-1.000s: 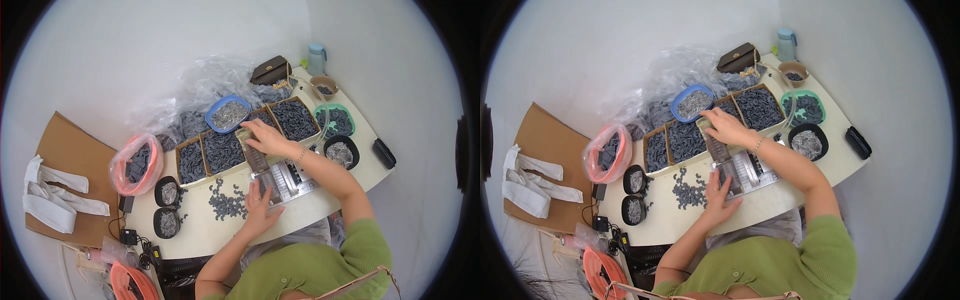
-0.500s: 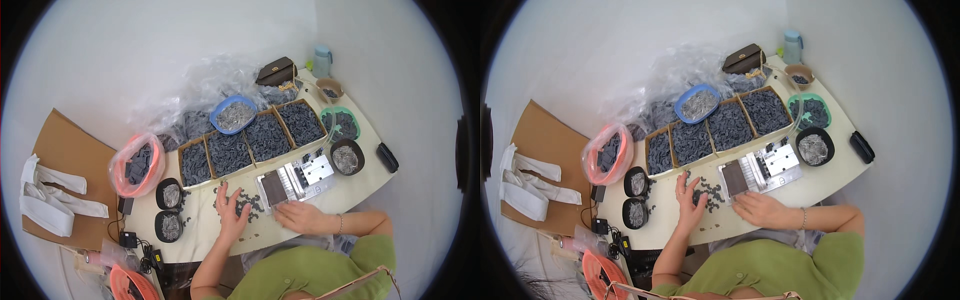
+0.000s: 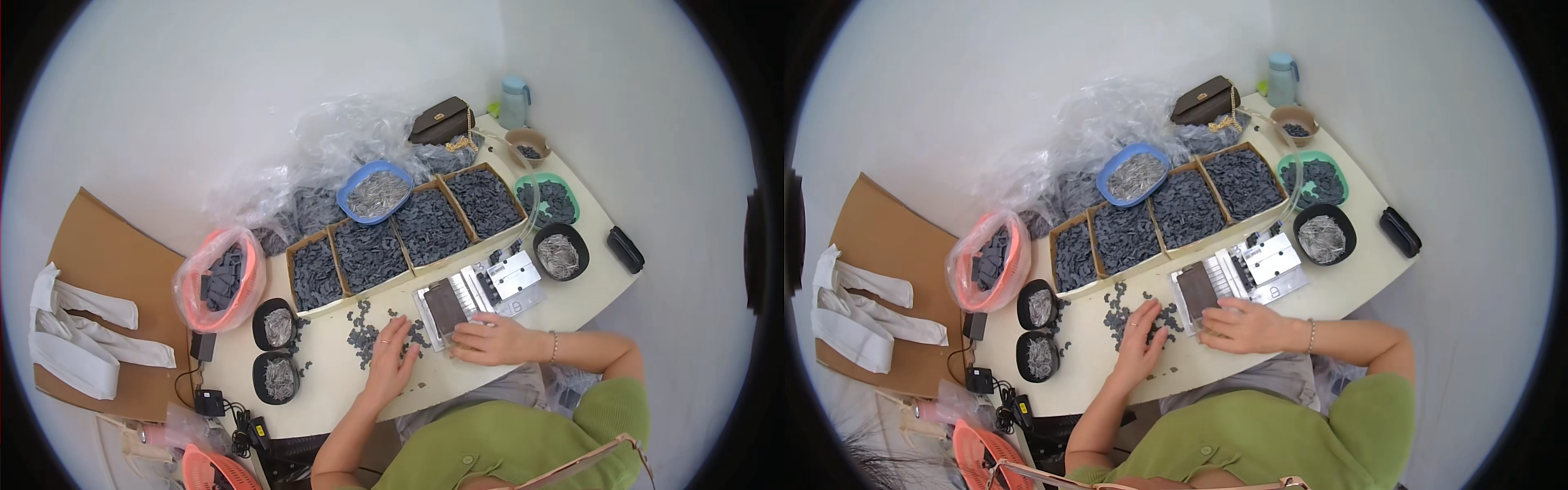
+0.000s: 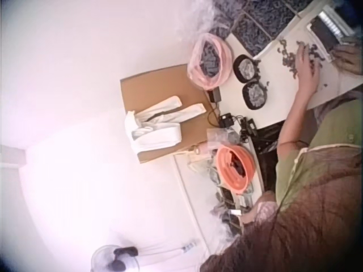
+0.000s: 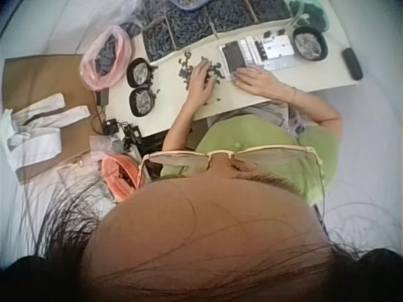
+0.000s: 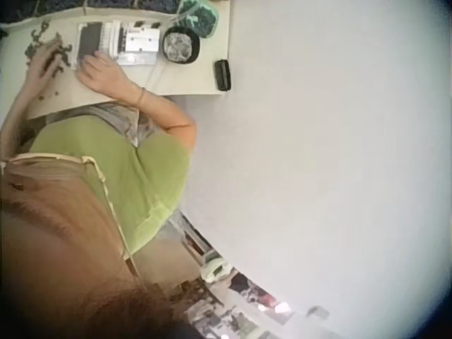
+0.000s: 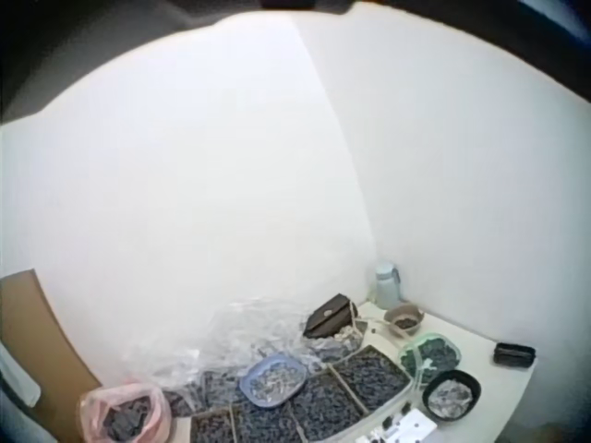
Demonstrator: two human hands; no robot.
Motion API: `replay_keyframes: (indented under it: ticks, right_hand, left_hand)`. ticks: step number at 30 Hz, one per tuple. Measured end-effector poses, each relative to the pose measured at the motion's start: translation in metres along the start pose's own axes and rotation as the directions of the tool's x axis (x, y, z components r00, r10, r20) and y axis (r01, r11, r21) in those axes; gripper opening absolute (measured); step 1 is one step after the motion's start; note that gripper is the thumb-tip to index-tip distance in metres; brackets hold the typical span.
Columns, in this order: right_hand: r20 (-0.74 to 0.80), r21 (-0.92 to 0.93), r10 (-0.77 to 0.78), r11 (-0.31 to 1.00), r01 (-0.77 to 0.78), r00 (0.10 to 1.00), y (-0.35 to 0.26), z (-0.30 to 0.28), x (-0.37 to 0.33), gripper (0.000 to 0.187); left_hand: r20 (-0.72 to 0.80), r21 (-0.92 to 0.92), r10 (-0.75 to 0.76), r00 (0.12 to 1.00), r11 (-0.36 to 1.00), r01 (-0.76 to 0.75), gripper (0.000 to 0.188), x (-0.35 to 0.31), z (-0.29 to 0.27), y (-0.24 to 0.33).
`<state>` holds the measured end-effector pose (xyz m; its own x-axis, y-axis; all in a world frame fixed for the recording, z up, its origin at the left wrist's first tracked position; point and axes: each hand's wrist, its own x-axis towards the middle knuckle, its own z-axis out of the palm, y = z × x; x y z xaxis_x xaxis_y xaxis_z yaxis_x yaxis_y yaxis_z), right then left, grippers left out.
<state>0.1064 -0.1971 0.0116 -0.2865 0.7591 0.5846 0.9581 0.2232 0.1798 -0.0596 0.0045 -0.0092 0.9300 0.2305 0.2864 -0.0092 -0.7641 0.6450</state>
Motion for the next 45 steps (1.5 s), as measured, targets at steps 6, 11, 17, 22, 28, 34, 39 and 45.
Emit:
replay_keyframes:
  ticks: [6,11,17,22,28,34,39,45]
  right_hand:
    - [-0.062,0.429,0.618,0.725,-0.539,0.783,0.081,0.008,0.059,0.037]
    - [0.157,0.466,0.655,0.611,-0.640,0.739,0.115,0.050,0.067,0.059]
    - [0.084,0.341,0.697,0.651,-0.678,0.712,0.170,0.028,0.042,0.018]
    - [0.070,0.070,0.683,0.723,-0.687,0.727,0.216,0.039,-0.002,0.015]
    - [0.153,-0.116,0.568,0.823,-0.556,0.808,0.205,0.045,0.003,0.012]
    - [0.307,-0.031,0.610,0.774,-0.632,0.731,0.191,0.019,0.004,0.015]
    - [0.171,0.084,0.647,0.742,-0.666,0.743,0.171,-0.004,0.018,0.013]
    - [0.173,0.158,0.597,0.768,-0.621,0.783,0.147,-0.014,0.025,0.013]
  left_hand:
    - [0.072,0.305,0.262,0.962,0.913,-0.271,0.035,0.017,0.015,0.033]
    - [0.166,0.598,0.310,0.936,0.723,-0.345,0.023,0.037,0.036,0.046]
    - [0.265,0.614,0.210,0.941,0.716,-0.333,0.009,0.045,0.037,0.045]
    - [0.060,0.258,0.269,0.961,0.926,-0.275,0.005,0.075,0.004,0.030]
    - [-0.466,0.072,-0.111,0.878,0.984,0.162,0.007,0.087,-0.106,-0.022]
    - [-0.666,0.642,0.275,0.694,0.685,0.345,0.014,0.083,-0.221,-0.123]
    - [-0.441,0.344,-0.164,0.882,0.877,0.335,0.014,0.096,-0.168,-0.118]
    - [-0.110,0.619,-0.257,0.960,0.738,0.269,0.020,0.090,-0.113,-0.112]
